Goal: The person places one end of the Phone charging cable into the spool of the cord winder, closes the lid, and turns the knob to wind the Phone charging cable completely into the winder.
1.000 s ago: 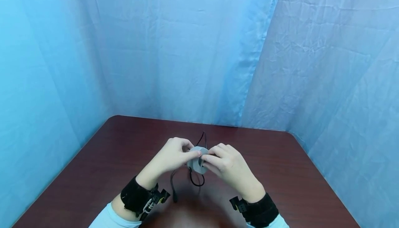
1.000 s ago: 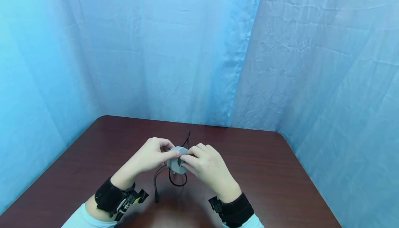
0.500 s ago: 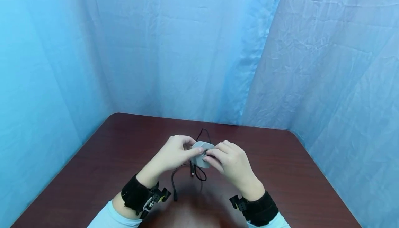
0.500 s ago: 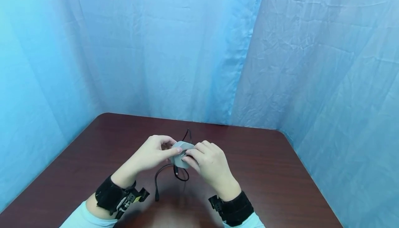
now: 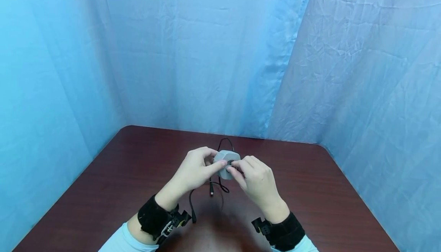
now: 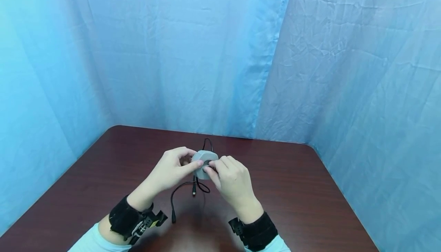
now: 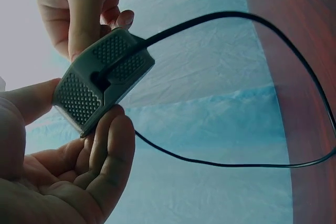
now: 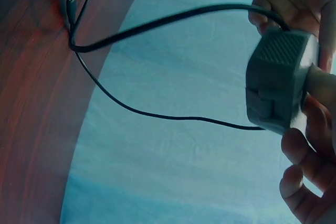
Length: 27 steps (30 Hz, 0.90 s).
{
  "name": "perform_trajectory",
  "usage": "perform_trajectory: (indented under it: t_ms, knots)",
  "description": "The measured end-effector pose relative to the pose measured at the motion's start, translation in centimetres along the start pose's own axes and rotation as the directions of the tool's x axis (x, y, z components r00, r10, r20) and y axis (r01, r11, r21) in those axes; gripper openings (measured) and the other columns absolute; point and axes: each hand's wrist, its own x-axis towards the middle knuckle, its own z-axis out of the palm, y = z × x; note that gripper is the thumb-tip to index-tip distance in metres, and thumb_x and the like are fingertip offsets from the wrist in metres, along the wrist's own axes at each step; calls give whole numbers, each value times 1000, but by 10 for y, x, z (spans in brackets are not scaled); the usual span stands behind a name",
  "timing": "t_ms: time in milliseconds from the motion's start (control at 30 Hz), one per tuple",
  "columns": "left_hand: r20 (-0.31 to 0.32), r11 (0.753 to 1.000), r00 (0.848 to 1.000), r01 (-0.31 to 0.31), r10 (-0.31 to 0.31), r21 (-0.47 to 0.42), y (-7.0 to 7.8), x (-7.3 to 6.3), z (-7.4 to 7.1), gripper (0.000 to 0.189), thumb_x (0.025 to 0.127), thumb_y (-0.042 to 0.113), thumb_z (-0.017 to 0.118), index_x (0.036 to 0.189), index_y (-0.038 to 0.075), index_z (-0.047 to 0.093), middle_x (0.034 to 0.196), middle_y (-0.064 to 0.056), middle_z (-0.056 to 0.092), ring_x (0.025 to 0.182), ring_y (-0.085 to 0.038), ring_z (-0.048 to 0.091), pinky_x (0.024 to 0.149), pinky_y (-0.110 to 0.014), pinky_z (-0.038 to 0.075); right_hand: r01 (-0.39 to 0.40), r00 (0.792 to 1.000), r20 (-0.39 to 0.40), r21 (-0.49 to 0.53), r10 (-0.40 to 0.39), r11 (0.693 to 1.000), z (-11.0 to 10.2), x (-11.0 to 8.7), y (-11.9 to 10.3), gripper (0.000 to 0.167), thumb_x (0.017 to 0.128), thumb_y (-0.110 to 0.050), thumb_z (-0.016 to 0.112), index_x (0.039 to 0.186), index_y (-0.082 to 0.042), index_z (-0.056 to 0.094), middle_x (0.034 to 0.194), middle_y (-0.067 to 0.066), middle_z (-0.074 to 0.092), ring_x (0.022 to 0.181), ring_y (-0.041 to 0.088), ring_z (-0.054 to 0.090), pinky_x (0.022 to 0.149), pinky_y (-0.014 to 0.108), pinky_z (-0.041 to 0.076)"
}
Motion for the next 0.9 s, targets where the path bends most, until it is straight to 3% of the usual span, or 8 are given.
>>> perform_trajectory:
  t_ms: [300, 500, 633, 767, 833, 900]
  knots:
    - [-84, 994, 993, -75, 82, 79, 0, 0, 10, 24, 91, 27, 79, 107, 9, 75, 85, 7, 61, 68, -6, 60, 57, -29, 52, -86, 996, -18, -58, 85, 995, 4, -3, -4, 18, 96, -22, 72, 85, -9, 67, 71, -1, 54, 55, 11, 49, 44, 21, 41]
    - [-131, 968, 974, -159, 186, 194, 0, -1, 17, 25, 90, 27, 80, 106, 9, 74, 84, 7, 58, 70, -4, 54, 57, -25, 49, -136, 990, -41, -122, 132, 983, 6, -2, -9, 20, 95, -17, 67, 77, -12, 60, 66, -4, 45, 50, 8, 39, 40, 19, 29]
    - [-164, 935, 946, -228, 278, 271, 0, -3, 22, 28, 89, 23, 81, 108, 5, 72, 86, 5, 57, 70, -6, 51, 57, -23, 46, -233, 973, -18, -95, 232, 968, 7, -1, -12, 25, 95, -13, 65, 73, -15, 55, 64, -7, 40, 49, 5, 34, 41, 20, 27]
    - [-189, 889, 903, -310, 387, 337, -1, -4, 26, 32, 88, 21, 82, 108, 1, 69, 87, 1, 57, 68, -7, 51, 56, -21, 45, -373, 928, 22, 18, 373, 928, 7, -1, -13, 33, 97, -9, 63, 68, -19, 49, 64, -10, 36, 51, 4, 33, 44, 23, 30]
    - [-199, 872, 885, -334, 421, 358, -1, -4, 28, 32, 87, 22, 82, 107, 1, 68, 87, -1, 57, 67, -8, 51, 56, -20, 45, -413, 911, 29, 82, 412, 907, 6, -1, -13, 35, 97, -6, 63, 68, -19, 49, 64, -10, 36, 51, 4, 34, 45, 24, 32]
    - [-210, 868, 877, -343, 433, 358, -2, -4, 28, 31, 88, 22, 82, 107, 1, 68, 88, -1, 58, 68, -9, 52, 57, -20, 46, -418, 908, 26, 121, 418, 900, 6, 0, -13, 33, 96, -4, 64, 69, -18, 53, 64, -10, 38, 52, 4, 35, 46, 24, 33]
